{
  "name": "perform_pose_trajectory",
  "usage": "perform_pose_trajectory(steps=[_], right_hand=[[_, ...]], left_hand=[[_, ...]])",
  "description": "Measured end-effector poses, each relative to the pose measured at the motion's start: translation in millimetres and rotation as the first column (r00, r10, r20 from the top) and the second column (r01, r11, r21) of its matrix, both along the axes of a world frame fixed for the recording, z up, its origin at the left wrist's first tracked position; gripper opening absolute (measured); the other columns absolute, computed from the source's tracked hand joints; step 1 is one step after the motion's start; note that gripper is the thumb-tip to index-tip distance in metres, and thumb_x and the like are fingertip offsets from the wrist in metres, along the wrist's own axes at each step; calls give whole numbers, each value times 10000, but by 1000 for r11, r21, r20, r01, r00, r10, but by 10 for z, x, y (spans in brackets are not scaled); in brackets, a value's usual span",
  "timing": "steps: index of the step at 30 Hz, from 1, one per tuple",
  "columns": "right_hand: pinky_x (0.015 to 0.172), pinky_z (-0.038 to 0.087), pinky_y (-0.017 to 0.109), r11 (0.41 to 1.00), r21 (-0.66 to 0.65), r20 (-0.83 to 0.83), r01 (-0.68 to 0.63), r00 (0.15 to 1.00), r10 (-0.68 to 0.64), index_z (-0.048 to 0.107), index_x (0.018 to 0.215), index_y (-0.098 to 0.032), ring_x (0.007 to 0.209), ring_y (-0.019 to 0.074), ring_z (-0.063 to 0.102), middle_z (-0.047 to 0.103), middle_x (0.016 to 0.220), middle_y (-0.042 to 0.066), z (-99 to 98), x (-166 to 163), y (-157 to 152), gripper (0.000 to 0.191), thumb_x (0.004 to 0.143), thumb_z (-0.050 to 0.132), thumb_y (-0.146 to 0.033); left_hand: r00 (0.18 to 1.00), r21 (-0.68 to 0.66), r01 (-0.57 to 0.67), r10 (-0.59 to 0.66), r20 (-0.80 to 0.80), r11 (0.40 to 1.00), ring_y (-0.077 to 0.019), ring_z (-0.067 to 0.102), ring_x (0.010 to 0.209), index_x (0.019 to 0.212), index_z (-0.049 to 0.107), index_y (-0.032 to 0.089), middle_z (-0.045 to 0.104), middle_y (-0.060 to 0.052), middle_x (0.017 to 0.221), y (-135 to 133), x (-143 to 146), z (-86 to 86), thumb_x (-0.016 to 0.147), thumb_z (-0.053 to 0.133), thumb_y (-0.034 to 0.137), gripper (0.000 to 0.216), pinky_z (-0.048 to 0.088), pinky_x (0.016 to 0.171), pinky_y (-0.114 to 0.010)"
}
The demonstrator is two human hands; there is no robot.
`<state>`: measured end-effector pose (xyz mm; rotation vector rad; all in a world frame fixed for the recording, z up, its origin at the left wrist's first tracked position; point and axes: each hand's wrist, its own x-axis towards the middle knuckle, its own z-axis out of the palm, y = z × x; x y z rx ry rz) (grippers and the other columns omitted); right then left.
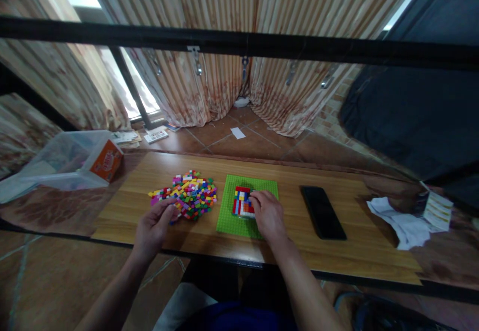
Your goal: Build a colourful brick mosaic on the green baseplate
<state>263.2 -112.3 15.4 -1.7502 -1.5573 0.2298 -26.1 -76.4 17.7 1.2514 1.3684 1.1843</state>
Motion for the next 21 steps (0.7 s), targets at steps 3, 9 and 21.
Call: perform_pose_trajectory(steps=[3, 9, 21], right_hand=[[824, 476, 386, 1000, -7, 46, 9, 999, -9, 705, 857, -212, 861, 229, 620, 683, 897, 78, -64, -3, 35, 306, 905, 438, -353], [812, 471, 370, 1000, 13, 48, 4, 999, -4, 704, 855, -211, 856, 219, 617, 678, 899, 74, -127, 15, 44, 289, 908, 450, -340], [773, 486, 356, 996, -13, -154, 84, 984, -85, 701, 825, -214, 799, 201, 628, 699, 877, 54, -147, -16, 66, 245, 831, 556, -411]], left_hand=[[990, 35, -110, 113, -82, 993, -178, 653, 772, 1004, 657, 146, 697, -48, 847, 100, -202, -38, 759, 627, 450, 391, 534, 723, -290], [851, 168, -261, 309, -424, 951, -210, 650, 856, 1116, 631, 170, 684, -74, 950, 414, -535, -219, 816, 550, 419, 399, 534, 795, -358], [776, 275, 31, 150, -612, 961, -259, 603, 1070, 1169, 596, 157, 656, -118, 1119, 668, -525, -353, 883, 446, 477, 454, 469, 956, -413]])
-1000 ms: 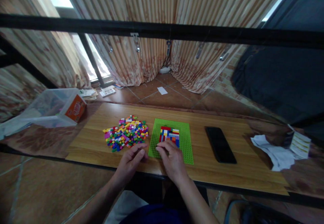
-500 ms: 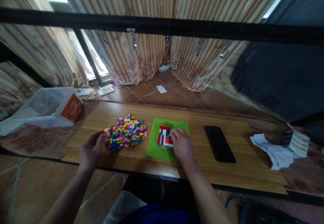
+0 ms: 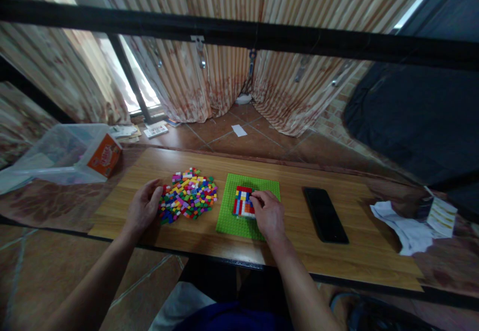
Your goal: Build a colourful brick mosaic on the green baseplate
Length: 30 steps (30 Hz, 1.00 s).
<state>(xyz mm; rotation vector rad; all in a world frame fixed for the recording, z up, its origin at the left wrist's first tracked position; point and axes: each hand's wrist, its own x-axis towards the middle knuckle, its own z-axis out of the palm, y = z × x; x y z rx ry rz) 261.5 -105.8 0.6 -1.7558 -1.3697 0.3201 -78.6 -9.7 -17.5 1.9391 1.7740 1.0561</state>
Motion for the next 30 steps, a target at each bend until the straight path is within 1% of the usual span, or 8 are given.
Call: perform_pose_trajectory(steps=[3, 6, 10, 13, 17, 20, 24, 30], right_hand=[[762, 493, 353, 999, -27, -87, 23, 996, -25, 704, 849, -209, 791, 201, 634, 699, 881, 54, -18, 29, -8, 261, 797, 602, -443], [771, 494, 361, 998, -14, -125, 67, 990, -68, 704, 861, -203, 797, 206, 636, 697, 880, 63, -27, 83, -6, 302, 800, 595, -477], [787, 494, 384, 990, 9, -76, 138, 988, -137, 693, 970, -185, 849, 223, 629, 680, 951, 96, -36, 138, 64, 377, 825, 551, -502], [891, 461, 425, 993, -22, -11, 117, 993, -117, 673, 1057, -179, 996, 252, 604, 659, 1051, 121, -54, 127, 138, 431, 834, 528, -519], [937, 439, 433, 992, -87, -19, 92, 995, -94, 662, 1100, -164, 1023, 257, 590, 644, 1099, 140, -102, 78, 189, 496, 832, 513, -555], [922, 450, 421, 990, -114, -79, 78, 993, -87, 673, 1083, -180, 992, 247, 602, 654, 1094, 127, -159, 61, 194, 501, 814, 533, -578], [846, 491, 398, 989, -139, -226, 54, 970, -85, 685, 1057, -199, 914, 225, 634, 684, 1047, 98, -237, 66, 196, 493, 796, 553, -595], [786, 504, 376, 994, -92, -323, 64, 942, -90, 718, 999, -191, 861, 217, 642, 702, 985, 93, -303, 78, 207, 480, 735, 636, -583]], left_hand=[[999, 9, 18, -18, -46, 1000, -258, 601, 1066, 1143, 610, 166, 664, -112, 1122, -24, 22, 1, 900, 414, 478, 441, 462, 958, -414], [996, 7, 25, -25, -80, 1000, -263, 592, 1075, 1132, 616, 159, 663, -116, 1129, -29, 26, 0, 912, 387, 477, 450, 452, 967, -423], [994, 6, 28, -27, -104, 1000, -266, 584, 1089, 1131, 621, 149, 661, -125, 1135, -24, 30, -6, 914, 380, 485, 466, 440, 981, -423], [994, 3, 19, -19, -105, 1000, -263, 583, 1094, 1128, 625, 154, 663, -123, 1133, -26, 34, -7, 913, 387, 485, 461, 437, 984, -415], [995, -14, 9, -10, -102, 1000, -264, 577, 1099, 1131, 624, 157, 662, -121, 1136, -34, 40, 0, 917, 380, 484, 461, 438, 981, -418], [995, -15, 10, -11, -100, 1000, -261, 575, 1094, 1122, 625, 160, 660, -117, 1135, -43, 48, 11, 918, 378, 484, 455, 436, 982, -415], [993, -10, 24, -25, -113, 1000, -256, 573, 1079, 1122, 619, 172, 659, -107, 1132, -62, 70, 31, 918, 384, 477, 436, 436, 979, -411], [991, -18, 47, -49, -123, 999, -258, 562, 1108, 1142, 607, 186, 649, -104, 1153, -82, 108, 51, 916, 401, 450, 404, 424, 999, -414]])
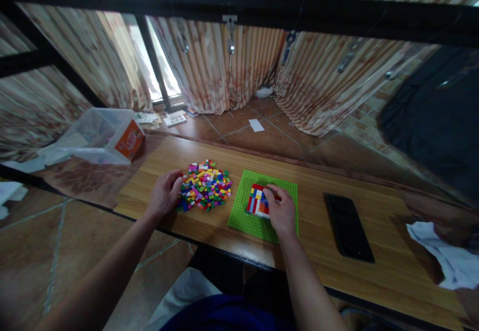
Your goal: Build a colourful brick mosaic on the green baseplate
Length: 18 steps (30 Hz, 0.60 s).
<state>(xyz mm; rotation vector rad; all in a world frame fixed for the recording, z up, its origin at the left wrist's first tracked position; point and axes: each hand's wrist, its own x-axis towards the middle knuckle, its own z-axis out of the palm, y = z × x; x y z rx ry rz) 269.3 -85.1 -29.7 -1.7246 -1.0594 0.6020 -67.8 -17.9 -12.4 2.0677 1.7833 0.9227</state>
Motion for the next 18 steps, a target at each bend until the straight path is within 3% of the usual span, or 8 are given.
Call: perform_pose_trajectory(steps=[7, 11, 16, 18], right_hand=[[767, 492, 373, 999, -52, 2, -5, 1000, 5, 718, 1013, -198, 838, 220, 639, 701, 989, 84, 24, -3, -37, 492, 743, 617, -596], [853, 465, 415, 996, -78, 150, -38, 987, 50, 700, 1050, -189, 941, 251, 623, 689, 1038, 103, 119, 53, -79, 507, 799, 541, -600], [961, 395, 449, 981, 178, 493, -79, 870, -20, 679, 1048, -183, 1036, 276, 566, 663, 1036, 130, 419, -273, -158, 414, 876, 496, -512], [917, 426, 407, 953, 200, 493, -229, 864, 104, 685, 995, -215, 970, 247, 586, 677, 990, 97, 500, -594, -171, 317, 896, 498, -451]], left_hand=[[999, 14, 44, -44, 13, 999, -239, 575, 1090, 1124, 616, 176, 658, -103, 1136, -3, -17, -15, 936, 392, 416, 378, 431, 991, -395], [997, 33, 56, -57, 47, 998, -225, 584, 1079, 1092, 629, 172, 672, -96, 1109, -3, -32, -30, 952, 363, 394, 374, 433, 990, -385], [996, 33, 60, -62, 66, 998, -216, 595, 1045, 1073, 637, 183, 682, -85, 1074, -2, -35, -41, 957, 356, 387, 366, 447, 971, -384], [996, 28, 50, -52, 72, 998, -216, 598, 1038, 1066, 639, 181, 681, -89, 1075, -1, -33, -41, 957, 356, 391, 369, 453, 962, -384]])
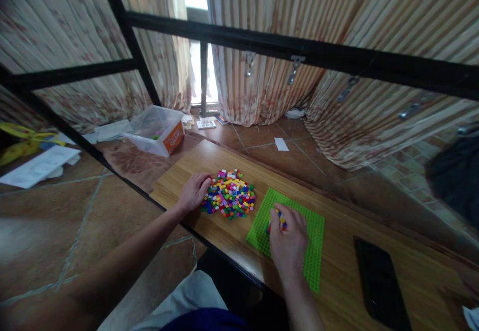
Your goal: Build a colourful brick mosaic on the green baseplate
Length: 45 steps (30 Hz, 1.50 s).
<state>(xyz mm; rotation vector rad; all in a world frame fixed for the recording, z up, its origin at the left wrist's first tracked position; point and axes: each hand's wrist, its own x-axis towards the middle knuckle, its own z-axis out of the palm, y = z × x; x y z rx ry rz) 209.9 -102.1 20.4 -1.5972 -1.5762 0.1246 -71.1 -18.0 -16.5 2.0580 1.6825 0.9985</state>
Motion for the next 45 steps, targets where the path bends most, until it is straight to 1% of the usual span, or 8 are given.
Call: perform_pose_trajectory(steps=[5, 13, 18, 27, 33, 39, 42, 45], right_hand=[[876, 435, 393, 954, -140, -12, -264, 964, 265, 688, 966, -227, 953, 239, 582, 675, 985, 81, -118, -801, 126, 254, 894, 503, -386], [872, 404, 418, 959, -223, 116, -177, 972, 206, 676, 850, -235, 954, 270, 540, 634, 921, 96, -336, -1090, 352, 153, 851, 547, -318], [850, 421, 393, 953, -233, 23, -192, 979, 203, 655, 794, -232, 923, 248, 567, 651, 901, 80, -254, -1071, 329, 184, 871, 512, -318], [753, 526, 344, 938, -247, -499, -242, 862, 91, 677, 959, -234, 824, 204, 667, 721, 917, 47, -32, -715, -92, 257, 857, 561, -439], [666, 564, 331, 954, -256, -824, -153, 551, -133, 699, 985, -234, 722, 170, 676, 717, 856, 24, -49, -291, -270, 333, 752, 696, -471], [670, 549, 274, 954, -221, -941, -201, 301, -155, 722, 979, -256, 717, 120, 647, 713, 842, 0, 38, -122, -356, 345, 672, 789, -398], [660, 537, 258, 955, -218, -946, -200, 282, -157, 728, 980, -269, 725, 115, 644, 715, 852, -3, 43, -99, -382, 344, 665, 795, -388], [656, 529, 266, 967, -226, -919, -119, 356, -171, 733, 981, -275, 713, 116, 639, 720, 880, -1, 6, -8, -378, 357, 657, 794, -412]], left_hand=[[1000, -16, -27, 27, 10, 1000, -218, 601, 1030, 1044, 647, 179, 683, -91, 1073, -4, 7, 19, 954, 367, 387, 360, 459, 952, -383], [1000, -9, -26, 26, 17, 1000, -208, 602, 1016, 1016, 648, 191, 687, -73, 1038, -1, 0, 23, 954, 376, 381, 338, 456, 956, -369], [999, -19, -41, 41, 20, 999, -209, 610, 1004, 1012, 656, 195, 695, -76, 1027, -2, 6, 31, 953, 372, 379, 343, 463, 945, -363], [998, -29, -55, 56, 33, 998, -226, 611, 1035, 1024, 668, 187, 699, -87, 1053, 47, -25, -11, 936, 356, 417, 397, 456, 969, -378], [997, -30, -70, 71, 39, 997, -233, 616, 1020, 1018, 669, 186, 700, -89, 1034, 56, -26, -8, 922, 352, 451, 424, 461, 952, -372], [996, -34, -86, 87, 38, 996, -241, 621, 1012, 992, 680, 178, 701, -98, 1012, 64, -30, -7, 911, 362, 461, 433, 462, 946, -379], [995, -27, -89, 90, 39, 996, -236, 619, 1017, 989, 681, 182, 702, -92, 1011, 75, -34, -15, 908, 372, 460, 424, 464, 946, -374], [995, -29, -88, 89, 40, 996, -234, 620, 1012, 993, 680, 179, 703, -93, 1018, 79, -33, -11, 906, 376, 465, 426, 466, 942, -373]])
